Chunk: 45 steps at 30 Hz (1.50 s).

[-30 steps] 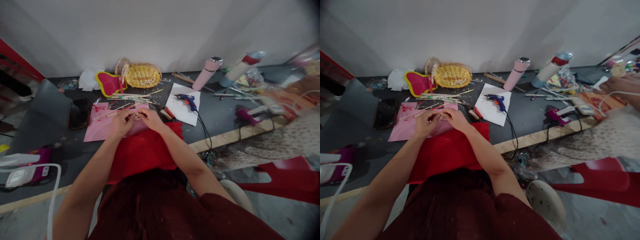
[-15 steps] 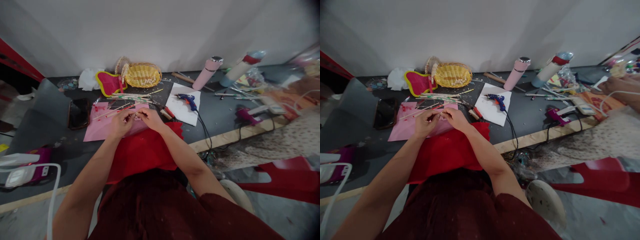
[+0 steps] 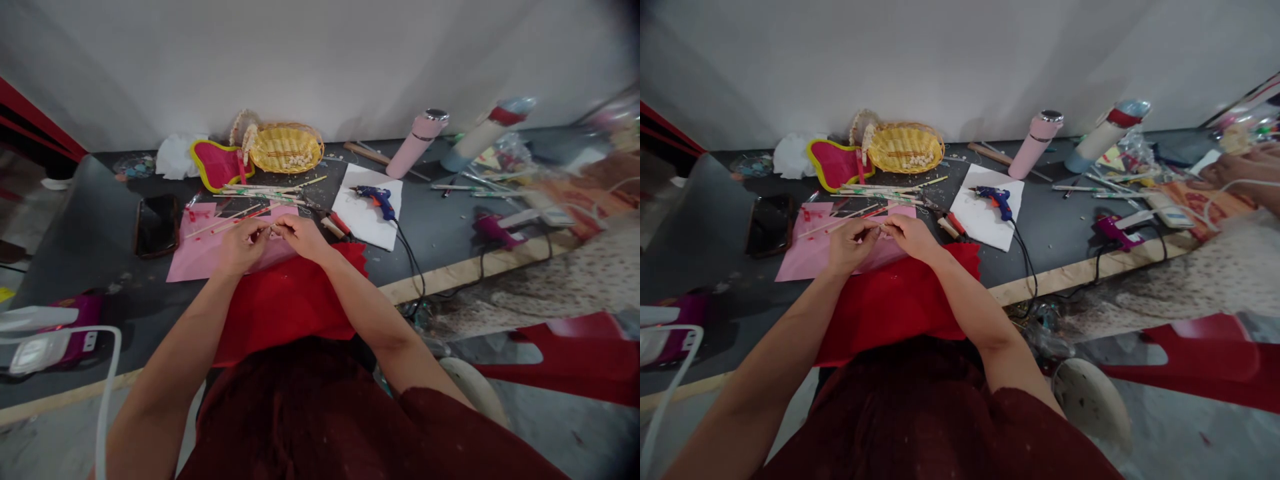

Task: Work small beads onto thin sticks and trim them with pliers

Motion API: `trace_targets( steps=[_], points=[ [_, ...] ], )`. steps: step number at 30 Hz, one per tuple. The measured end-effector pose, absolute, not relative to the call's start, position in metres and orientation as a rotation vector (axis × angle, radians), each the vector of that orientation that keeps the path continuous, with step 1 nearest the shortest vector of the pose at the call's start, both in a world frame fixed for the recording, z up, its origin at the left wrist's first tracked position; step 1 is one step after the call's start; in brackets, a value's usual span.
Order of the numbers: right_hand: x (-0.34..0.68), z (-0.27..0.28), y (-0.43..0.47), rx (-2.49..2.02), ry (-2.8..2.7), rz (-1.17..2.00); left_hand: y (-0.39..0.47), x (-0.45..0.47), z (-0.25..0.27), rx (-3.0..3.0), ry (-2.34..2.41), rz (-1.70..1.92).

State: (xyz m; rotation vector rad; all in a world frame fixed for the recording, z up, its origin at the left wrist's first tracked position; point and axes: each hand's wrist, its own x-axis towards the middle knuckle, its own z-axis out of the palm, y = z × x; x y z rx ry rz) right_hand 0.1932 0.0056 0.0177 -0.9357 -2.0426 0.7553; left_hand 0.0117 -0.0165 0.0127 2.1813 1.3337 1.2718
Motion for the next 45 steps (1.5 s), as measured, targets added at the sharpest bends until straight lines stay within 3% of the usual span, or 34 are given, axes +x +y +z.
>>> trace_targets(
  steps=[12, 21, 35, 40, 45],
  points=[
    [0.194, 0.016, 0.007, -0.970, -2.094, 0.705, -0.018, 0.014, 0.014, 2.203, 1.429, 1.226],
    [0.201, 0.011, 0.013, -1.353, -2.309, 0.367, -0.016, 0.013, 0.010, 2.190, 1.629, 1.162],
    [0.203, 0.018, 0.010, -1.342, -2.318, 0.348, -0.016, 0.013, 0.008, 2.158, 1.621, 1.095],
    [0.231, 0.035, 0.007, -1.432, -2.410, 0.073, -0.017, 0.012, 0.008, 2.148, 1.615, 1.105],
    [0.270, 0.040, -0.003, -1.884, -2.360, -0.189, -0.018, 0.013, 0.010, 2.125, 1.610, 1.058]
  ],
)
